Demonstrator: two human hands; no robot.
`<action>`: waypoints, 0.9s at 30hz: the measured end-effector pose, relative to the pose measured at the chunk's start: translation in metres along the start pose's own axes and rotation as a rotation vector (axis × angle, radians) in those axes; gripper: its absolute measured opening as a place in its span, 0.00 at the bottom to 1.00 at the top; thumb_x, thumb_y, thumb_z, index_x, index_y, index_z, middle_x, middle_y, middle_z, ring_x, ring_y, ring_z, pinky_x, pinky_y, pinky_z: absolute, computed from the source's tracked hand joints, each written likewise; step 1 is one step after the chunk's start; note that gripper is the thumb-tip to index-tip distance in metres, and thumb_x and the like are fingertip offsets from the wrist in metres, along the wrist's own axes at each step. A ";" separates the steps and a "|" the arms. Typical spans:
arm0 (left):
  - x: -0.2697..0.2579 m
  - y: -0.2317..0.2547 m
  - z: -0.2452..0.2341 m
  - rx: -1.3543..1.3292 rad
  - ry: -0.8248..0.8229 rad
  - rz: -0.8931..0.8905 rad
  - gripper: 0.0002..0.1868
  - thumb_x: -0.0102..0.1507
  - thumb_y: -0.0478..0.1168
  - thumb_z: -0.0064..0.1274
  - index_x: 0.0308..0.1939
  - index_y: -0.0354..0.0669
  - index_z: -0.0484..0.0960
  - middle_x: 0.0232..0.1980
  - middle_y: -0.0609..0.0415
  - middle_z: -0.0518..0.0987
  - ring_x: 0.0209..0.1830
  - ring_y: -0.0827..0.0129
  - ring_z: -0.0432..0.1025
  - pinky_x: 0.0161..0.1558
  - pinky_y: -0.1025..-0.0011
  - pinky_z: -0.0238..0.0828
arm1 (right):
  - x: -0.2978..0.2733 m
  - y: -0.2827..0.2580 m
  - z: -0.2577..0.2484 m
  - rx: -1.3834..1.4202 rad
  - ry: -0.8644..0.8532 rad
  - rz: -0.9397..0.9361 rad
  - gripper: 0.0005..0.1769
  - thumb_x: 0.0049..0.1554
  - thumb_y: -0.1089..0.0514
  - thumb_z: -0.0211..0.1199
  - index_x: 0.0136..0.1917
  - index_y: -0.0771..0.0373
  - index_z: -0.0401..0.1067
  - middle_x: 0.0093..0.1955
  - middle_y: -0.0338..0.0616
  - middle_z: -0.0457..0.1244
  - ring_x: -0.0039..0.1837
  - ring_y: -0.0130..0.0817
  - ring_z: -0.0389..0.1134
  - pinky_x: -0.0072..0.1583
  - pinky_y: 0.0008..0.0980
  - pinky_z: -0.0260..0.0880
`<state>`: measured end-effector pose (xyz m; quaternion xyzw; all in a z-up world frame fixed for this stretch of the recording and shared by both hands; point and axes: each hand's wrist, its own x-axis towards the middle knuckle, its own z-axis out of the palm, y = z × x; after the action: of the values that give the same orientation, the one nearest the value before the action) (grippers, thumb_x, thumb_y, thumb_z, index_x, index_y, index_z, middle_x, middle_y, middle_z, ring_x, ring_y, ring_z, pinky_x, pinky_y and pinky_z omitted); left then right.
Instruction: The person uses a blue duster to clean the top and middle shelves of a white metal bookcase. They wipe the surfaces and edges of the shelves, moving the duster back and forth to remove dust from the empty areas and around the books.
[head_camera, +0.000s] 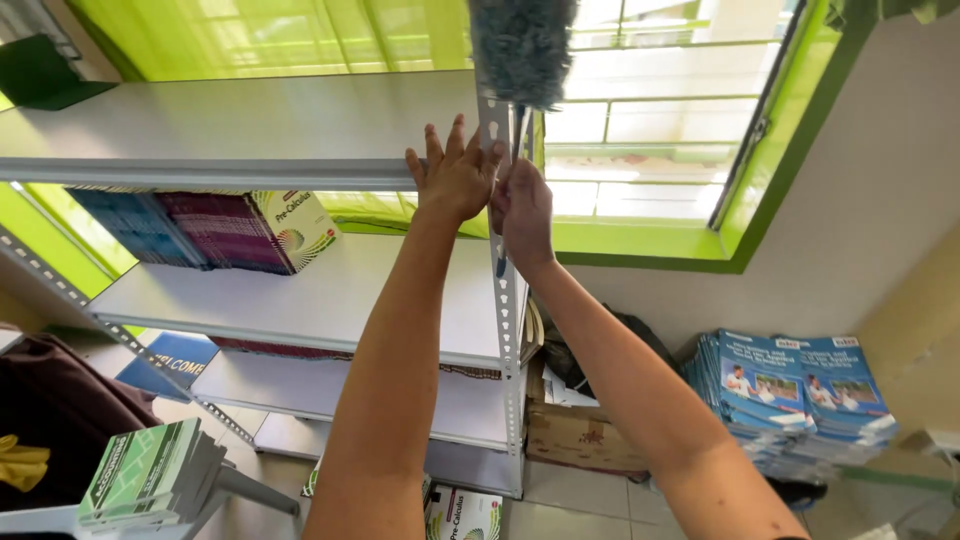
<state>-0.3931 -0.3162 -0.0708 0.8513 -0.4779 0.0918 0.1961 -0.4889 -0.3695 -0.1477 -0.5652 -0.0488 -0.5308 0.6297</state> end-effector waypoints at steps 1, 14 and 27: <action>-0.004 0.002 -0.005 -0.002 -0.006 -0.017 0.36 0.68 0.68 0.18 0.80 0.72 0.50 0.85 0.61 0.37 0.84 0.49 0.23 0.76 0.41 0.14 | -0.002 0.000 0.000 0.107 0.010 0.018 0.22 0.70 0.42 0.43 0.42 0.57 0.62 0.29 0.32 0.52 0.28 0.20 0.49 0.30 0.23 0.49; 0.032 -0.028 0.038 0.217 0.097 0.207 0.31 0.71 0.65 0.23 0.80 0.75 0.53 0.84 0.63 0.48 0.84 0.49 0.33 0.77 0.39 0.16 | -0.018 0.018 -0.045 -0.802 -0.221 -0.567 0.15 0.72 0.55 0.48 0.45 0.64 0.65 0.30 0.42 0.60 0.31 0.28 0.63 0.34 0.31 0.61; 0.010 -0.006 0.006 0.019 0.038 -0.014 0.36 0.65 0.73 0.13 0.76 0.81 0.57 0.83 0.59 0.46 0.83 0.46 0.29 0.76 0.42 0.17 | 0.049 -0.023 -0.033 0.075 0.218 0.403 0.26 0.70 0.39 0.40 0.37 0.55 0.58 0.24 0.31 0.48 0.23 0.22 0.45 0.25 0.29 0.43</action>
<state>-0.3828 -0.3236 -0.0746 0.8546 -0.4672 0.1111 0.1976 -0.5023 -0.4202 -0.1120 -0.4791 0.1137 -0.4501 0.7449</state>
